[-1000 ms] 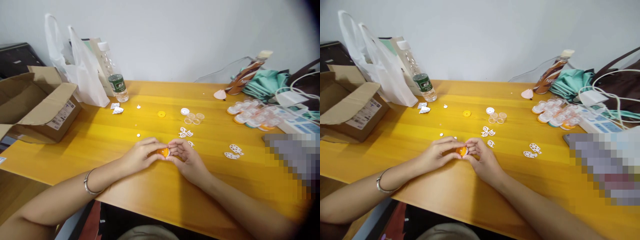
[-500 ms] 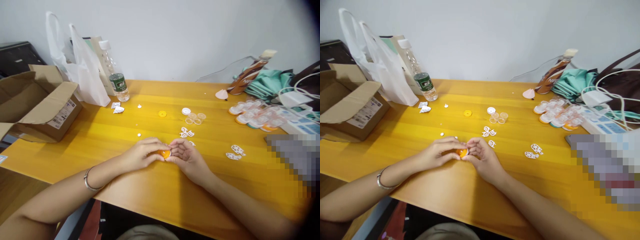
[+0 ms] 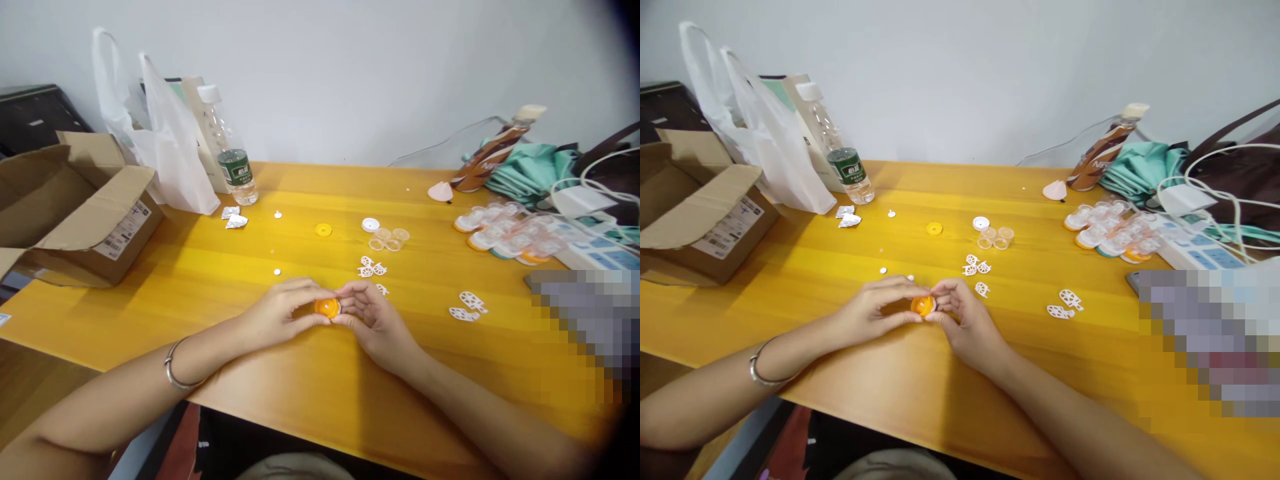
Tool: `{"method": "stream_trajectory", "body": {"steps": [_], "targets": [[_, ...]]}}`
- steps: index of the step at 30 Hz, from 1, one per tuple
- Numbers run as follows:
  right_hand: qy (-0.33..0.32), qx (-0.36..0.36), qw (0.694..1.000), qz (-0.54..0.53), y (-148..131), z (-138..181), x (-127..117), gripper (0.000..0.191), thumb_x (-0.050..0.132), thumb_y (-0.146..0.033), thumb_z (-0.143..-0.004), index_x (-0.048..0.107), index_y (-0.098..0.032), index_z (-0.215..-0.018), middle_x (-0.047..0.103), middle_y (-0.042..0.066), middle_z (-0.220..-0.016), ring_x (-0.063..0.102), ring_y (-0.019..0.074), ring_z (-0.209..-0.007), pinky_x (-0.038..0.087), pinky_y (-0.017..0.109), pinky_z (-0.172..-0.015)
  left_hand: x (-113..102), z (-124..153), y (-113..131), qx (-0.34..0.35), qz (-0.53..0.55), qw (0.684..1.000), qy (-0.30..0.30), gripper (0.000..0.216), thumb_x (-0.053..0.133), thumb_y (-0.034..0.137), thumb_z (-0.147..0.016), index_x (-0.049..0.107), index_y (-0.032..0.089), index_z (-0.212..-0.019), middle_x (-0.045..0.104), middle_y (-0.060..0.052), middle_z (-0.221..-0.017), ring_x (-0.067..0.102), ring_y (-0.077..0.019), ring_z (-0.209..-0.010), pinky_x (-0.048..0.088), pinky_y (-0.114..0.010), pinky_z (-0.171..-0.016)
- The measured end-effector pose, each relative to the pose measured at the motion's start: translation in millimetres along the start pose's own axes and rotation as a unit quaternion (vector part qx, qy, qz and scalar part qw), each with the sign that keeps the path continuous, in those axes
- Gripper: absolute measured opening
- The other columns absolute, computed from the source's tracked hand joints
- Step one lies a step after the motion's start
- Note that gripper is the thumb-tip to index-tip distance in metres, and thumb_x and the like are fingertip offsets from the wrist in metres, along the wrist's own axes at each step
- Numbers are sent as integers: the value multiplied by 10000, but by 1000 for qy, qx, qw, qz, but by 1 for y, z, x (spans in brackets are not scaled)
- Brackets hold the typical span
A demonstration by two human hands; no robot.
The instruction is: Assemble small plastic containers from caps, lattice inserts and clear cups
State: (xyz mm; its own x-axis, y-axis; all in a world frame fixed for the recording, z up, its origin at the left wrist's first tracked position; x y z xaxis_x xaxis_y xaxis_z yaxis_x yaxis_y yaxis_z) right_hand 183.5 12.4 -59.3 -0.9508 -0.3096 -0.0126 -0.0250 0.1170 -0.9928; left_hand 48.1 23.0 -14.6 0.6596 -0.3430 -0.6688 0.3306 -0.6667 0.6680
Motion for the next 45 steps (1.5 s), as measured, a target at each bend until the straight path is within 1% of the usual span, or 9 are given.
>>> {"method": "stream_trajectory", "body": {"steps": [7, 15, 19, 27, 33, 37, 40, 43, 45], "targets": [[6, 63, 993, -96, 3, -6, -3, 329, 691, -224, -683, 438, -250, -892, 549, -18, -852, 575, 106, -750, 496, 277, -732, -1, -2, 5, 19, 41, 998, -37, 350, 539, 221, -844, 543, 185, -1191, 591, -109, -1096, 575, -151, -989, 473, -313, -877], [-58, 106, 983, -139, 2, -8, -3, 360, 732, -272, -661, 462, -246, -897, 635, -15, -844, 622, 116, -768, 500, 290, -752, -3, -1, 11, 90, 42, 993, -59, 328, 541, 179, -839, 563, 171, -1166, 589, -130, -1159, 549, -175, -1070, 448, -368, -940], [-104, 127, 971, -173, 4, -7, 1, 398, 739, -283, -662, 461, -241, -944, 665, -2, -871, 641, 123, -780, 496, 295, -755, -4, -3, 13, 93, 73, 990, -81, 324, 557, 171, -828, 570, 187, -1151, 610, -117, -1138, 552, -176, -1067, 434, -377, -945], [-136, 131, 963, -193, 5, -4, 6, 394, 727, -253, -682, 459, -233, -970, 672, 6, -890, 631, 112, -796, 471, 274, -756, -2, -2, 13, 79, 104, 985, -111, 357, 577, 177, -813, 545, 175, -1169, 606, -110, -1122, 551, -164, -1049, 433, -348, -936], [-142, 124, 964, -186, 3, -4, 7, 379, 694, -256, -720, 419, -247, -980, 655, -3, -896, 638, 119, -816, 474, 300, -793, -2, 0, 12, 94, 56, 986, -125, 328, 577, 214, -819, 562, 161, -1143, 590, -124, -1143, 541, -179, -1061, 443, -338, -924], [-102, 107, 977, -154, 3, -3, 3, 366, 692, -259, -716, 412, -259, -952, 592, -3, -989, 634, 100, -793, 496, 279, -757, -1, -1, 10, 91, 34, 989, -116, 295, 561, 215, -832, 570, 149, -1119, 588, -121, -1136, 538, -172, -1046, 434, -332, -922], [-64, 78, 993, -64, -2, -1, 0, 322, 672, -291, -731, 430, -251, -940, 546, 18, -1050, 627, 100, -761, 510, 290, -731, 1, -1, 6, 76, 9, 990, -116, 266, 541, 223, -843, 578, 147, -1096, 596, -116, -1098, 541, -166, -1011, 439, -320, -897], [26, 16, 998, 59, -22, -5, -18, 256, 633, -336, -765, 466, -234, -931, 571, 32, -975, 613, 109, -732, 505, 291, -706, 4, 0, 1, 64, -29, 990, -125, 252, 504, 213, -861, 573, 138, -1091, 603, -114, -1055, 536, -168, -994, 432, -321, -895], [103, -26, 986, 131, -42, -10, -45, 251, 620, -389, -765, 491, -222, -902, 602, 36, -879, 604, 124, -695, 494, 287, -664, 5, 0, -2, 53, -43, 989, -133, 250, 491, 201, -866, 564, 134, -1096, 597, -110, -1052, 525, -169, -1002, 418, -325, -912]]}}
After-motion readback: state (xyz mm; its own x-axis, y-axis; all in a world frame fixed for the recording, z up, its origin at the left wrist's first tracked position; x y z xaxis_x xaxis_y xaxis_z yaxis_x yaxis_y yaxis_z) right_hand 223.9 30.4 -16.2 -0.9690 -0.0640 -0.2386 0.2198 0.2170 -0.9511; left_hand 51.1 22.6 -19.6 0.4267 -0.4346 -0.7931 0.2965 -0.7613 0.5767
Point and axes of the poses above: each hand's wrist, its own z-axis away from the middle knuckle, its own x-axis out of the palm, y = z × x, the point moved 6 cm from there along -z, towards the middle knuckle
